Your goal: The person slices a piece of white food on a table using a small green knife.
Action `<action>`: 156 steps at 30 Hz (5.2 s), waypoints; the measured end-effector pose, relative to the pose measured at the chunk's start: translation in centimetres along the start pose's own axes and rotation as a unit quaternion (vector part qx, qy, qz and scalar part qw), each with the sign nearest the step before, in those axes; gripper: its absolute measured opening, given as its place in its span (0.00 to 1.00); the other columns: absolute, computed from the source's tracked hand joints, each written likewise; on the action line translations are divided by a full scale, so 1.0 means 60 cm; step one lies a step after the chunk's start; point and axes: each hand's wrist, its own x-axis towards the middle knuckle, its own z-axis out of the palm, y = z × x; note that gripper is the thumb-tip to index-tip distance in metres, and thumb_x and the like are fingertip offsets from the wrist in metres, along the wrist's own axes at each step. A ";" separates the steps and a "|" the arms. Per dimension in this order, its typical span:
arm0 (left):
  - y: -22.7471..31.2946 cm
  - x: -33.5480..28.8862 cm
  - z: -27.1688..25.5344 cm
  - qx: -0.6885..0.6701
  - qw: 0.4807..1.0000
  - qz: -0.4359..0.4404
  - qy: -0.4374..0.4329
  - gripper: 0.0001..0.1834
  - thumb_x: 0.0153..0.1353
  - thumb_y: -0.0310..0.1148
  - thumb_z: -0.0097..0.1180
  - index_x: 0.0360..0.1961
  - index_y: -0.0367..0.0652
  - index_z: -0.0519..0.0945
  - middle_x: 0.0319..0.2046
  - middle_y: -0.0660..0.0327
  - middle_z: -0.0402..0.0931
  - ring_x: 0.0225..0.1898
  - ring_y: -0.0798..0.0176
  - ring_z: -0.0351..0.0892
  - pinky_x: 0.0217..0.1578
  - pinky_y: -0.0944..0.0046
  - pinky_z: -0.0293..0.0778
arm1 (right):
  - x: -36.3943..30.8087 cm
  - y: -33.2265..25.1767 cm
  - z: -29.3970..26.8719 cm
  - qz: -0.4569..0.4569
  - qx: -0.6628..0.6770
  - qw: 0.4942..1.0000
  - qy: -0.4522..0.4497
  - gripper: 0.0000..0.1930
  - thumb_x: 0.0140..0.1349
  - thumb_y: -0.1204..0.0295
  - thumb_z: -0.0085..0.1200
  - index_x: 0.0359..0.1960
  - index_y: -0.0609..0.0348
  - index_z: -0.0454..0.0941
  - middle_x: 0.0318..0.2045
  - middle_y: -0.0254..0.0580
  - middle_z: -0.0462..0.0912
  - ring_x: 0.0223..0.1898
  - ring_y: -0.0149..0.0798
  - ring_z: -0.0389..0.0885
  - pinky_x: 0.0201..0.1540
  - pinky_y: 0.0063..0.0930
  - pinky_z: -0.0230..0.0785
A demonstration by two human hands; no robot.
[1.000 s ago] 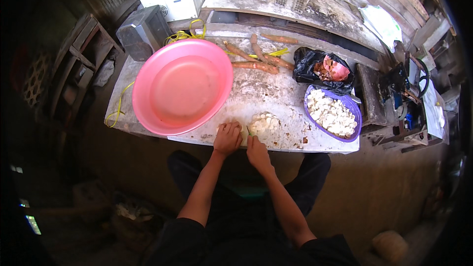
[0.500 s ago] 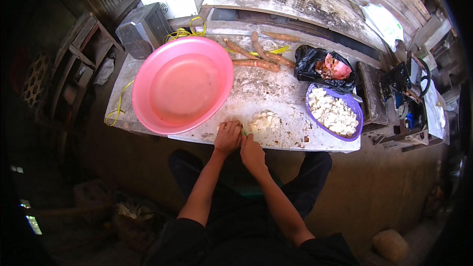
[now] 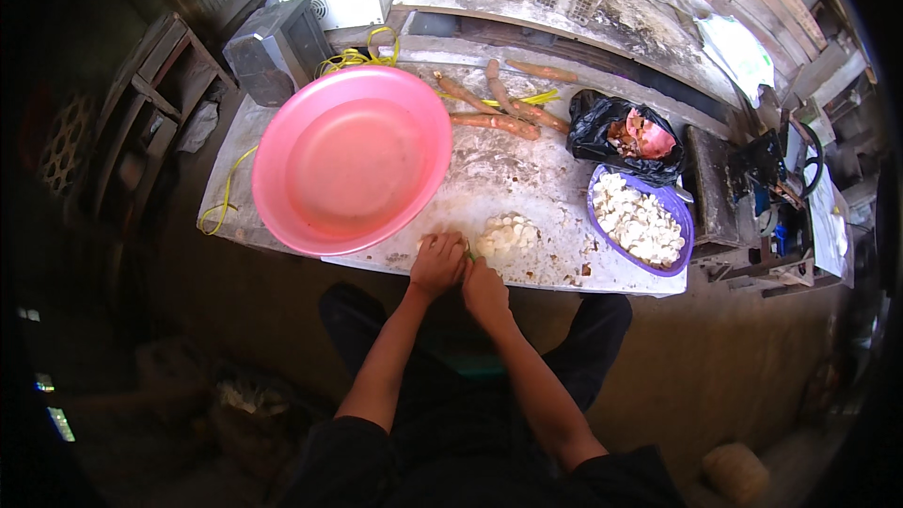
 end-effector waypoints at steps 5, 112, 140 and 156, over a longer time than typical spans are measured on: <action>-0.005 -0.004 -0.001 0.063 0.997 -0.015 -0.042 0.13 0.48 0.36 0.47 0.33 0.40 0.70 0.37 0.57 0.68 0.40 0.59 0.67 0.40 0.57 0.61 | 0.011 0.000 0.003 0.007 -0.019 1.000 -0.017 0.17 0.62 0.59 0.30 0.32 0.62 0.65 0.24 0.61 0.75 0.30 0.59 0.74 0.33 0.50 0.66; -0.014 -0.002 0.003 0.028 0.999 -0.028 -0.022 0.12 0.48 0.31 0.47 0.34 0.37 0.67 0.36 0.55 0.68 0.39 0.55 0.67 0.40 0.56 0.60 | 0.015 0.010 -0.009 -0.025 0.007 1.000 0.004 0.18 0.61 0.59 0.30 0.30 0.62 0.66 0.24 0.60 0.75 0.29 0.59 0.74 0.32 0.50 0.66; -0.006 -0.002 -0.001 0.006 0.999 -0.033 -0.011 0.14 0.45 0.32 0.49 0.35 0.39 0.68 0.37 0.56 0.68 0.40 0.56 0.67 0.41 0.58 0.60 | -0.015 -0.019 -0.007 -0.016 0.049 0.999 0.002 0.14 0.61 0.63 0.29 0.32 0.63 0.62 0.23 0.64 0.73 0.27 0.63 0.72 0.31 0.52 0.64; -0.008 0.003 0.000 0.017 0.999 -0.025 0.010 0.11 0.49 0.30 0.46 0.34 0.39 0.68 0.36 0.56 0.68 0.38 0.56 0.67 0.40 0.56 0.60 | 0.018 0.009 -0.010 -0.049 -0.083 0.995 0.003 0.15 0.59 0.62 0.34 0.31 0.62 0.64 0.21 0.57 0.75 0.25 0.57 0.75 0.28 0.48 0.67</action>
